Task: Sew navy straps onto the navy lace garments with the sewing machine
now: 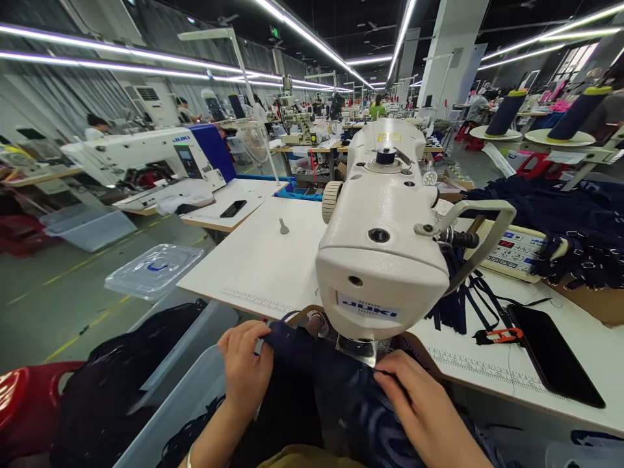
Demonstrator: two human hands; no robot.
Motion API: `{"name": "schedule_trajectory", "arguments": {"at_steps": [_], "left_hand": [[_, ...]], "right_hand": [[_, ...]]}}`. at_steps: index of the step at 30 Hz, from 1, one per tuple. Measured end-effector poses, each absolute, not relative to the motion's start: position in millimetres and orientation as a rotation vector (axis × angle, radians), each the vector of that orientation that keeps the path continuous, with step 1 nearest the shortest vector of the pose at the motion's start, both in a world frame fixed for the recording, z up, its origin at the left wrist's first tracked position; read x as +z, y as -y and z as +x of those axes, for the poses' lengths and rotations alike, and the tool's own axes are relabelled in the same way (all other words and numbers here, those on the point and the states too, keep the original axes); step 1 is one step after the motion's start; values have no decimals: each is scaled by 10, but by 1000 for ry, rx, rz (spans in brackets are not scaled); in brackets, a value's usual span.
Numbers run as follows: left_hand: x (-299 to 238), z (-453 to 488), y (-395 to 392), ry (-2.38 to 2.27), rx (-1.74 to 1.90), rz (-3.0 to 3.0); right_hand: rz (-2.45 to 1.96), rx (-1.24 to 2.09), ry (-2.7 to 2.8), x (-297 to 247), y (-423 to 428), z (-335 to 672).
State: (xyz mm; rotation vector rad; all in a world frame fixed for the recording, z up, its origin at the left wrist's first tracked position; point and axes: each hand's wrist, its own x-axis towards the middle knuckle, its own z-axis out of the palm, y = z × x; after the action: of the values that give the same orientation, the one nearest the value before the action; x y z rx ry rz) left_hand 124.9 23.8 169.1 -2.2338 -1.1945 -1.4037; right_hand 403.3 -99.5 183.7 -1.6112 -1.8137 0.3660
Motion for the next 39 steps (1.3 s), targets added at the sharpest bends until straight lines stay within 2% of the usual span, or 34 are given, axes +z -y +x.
{"name": "schedule_trajectory", "arguments": {"at_steps": [4, 7, 9, 11, 15, 18, 28, 39], "left_hand": [[1678, 1244, -277, 1209, -1239, -2247], [1668, 1437, -120, 816, -1047, -2464], [1666, 1595, 19, 424, -848, -2625], [1666, 1726, 135, 278, -707, -2707], [1675, 1825, 223, 377, -663, -2761], [1694, 1798, 208, 404, -623, -2800], [1714, 1781, 180, 557, -666, -2887], [1677, 1809, 200, 557, -683, -2798]], "right_hand": [[-1500, -377, 1973, 1813, 659, 3713], [-1552, -685, 2000, 1776, 598, 3648], [-1630, -619, 1964, 1732, 639, 3650], [-1706, -364, 1861, 1662, 701, 3668], [-1767, 360, 1463, 1505, 759, 3741], [-1704, 650, 1253, 1457, 730, 3816], [-1906, 457, 1324, 1528, 620, 3888], [-2014, 399, 1333, 1609, 557, 3836]]}}
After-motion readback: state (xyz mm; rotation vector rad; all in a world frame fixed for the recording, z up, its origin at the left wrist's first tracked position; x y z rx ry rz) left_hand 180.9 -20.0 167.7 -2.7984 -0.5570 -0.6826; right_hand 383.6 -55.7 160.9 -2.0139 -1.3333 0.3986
